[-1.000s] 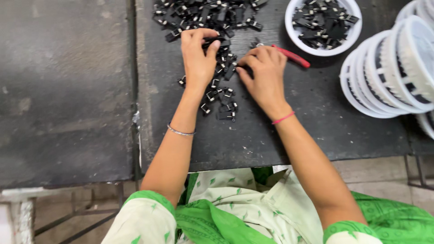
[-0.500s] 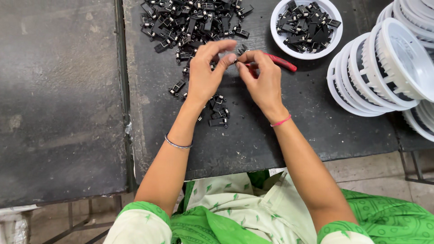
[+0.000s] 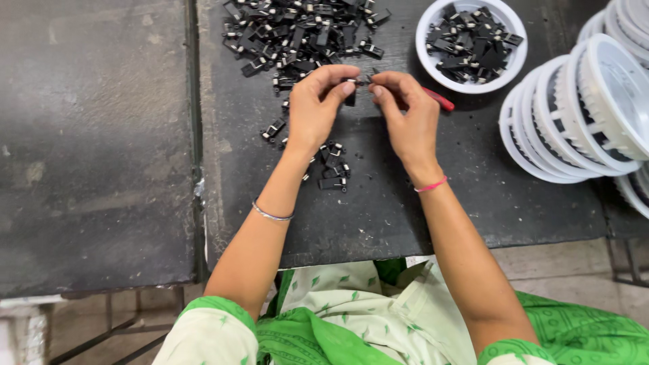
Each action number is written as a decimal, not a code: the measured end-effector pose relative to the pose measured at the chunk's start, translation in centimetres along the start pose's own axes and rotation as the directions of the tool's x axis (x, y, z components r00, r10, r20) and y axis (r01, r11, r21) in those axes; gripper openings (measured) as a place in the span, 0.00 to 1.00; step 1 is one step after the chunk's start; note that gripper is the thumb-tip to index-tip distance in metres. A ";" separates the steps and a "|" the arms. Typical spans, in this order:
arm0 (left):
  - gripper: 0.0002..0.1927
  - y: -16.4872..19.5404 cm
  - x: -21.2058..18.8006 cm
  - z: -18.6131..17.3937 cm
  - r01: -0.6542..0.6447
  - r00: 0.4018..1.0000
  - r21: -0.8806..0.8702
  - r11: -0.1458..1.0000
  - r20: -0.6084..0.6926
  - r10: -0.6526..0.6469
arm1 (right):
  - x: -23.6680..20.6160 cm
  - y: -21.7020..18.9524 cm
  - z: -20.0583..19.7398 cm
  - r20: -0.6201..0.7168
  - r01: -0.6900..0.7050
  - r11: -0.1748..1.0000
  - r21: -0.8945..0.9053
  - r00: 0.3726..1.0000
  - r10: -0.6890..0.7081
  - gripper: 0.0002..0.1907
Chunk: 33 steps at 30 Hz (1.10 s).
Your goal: The person uses red-handled pliers to trim small black plastic components with metal pins. They pick each component from a pile on the table, trim it, and place it into a white bowl. The process is repeated continuously throughout the clip.
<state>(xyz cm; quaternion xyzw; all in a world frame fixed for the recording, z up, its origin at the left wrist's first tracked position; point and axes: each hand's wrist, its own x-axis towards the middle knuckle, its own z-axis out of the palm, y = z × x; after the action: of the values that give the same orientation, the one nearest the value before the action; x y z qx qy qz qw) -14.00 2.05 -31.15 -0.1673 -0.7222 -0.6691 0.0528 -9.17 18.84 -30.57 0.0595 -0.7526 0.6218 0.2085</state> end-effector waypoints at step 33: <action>0.07 3.2 -0.6 -0.6 -0.041 0.998 0.085 0.996 -0.034 0.045 | -0.7 -2.3 1.1 0.039 0.261 0.940 -0.220 0.965 -0.259 0.04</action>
<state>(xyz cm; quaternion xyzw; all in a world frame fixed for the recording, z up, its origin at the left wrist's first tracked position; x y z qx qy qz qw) -12.49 1.47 -28.23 -0.1684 -0.7449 -0.6397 0.0872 -7.95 17.15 -28.90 0.1375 -0.8042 0.5000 0.2905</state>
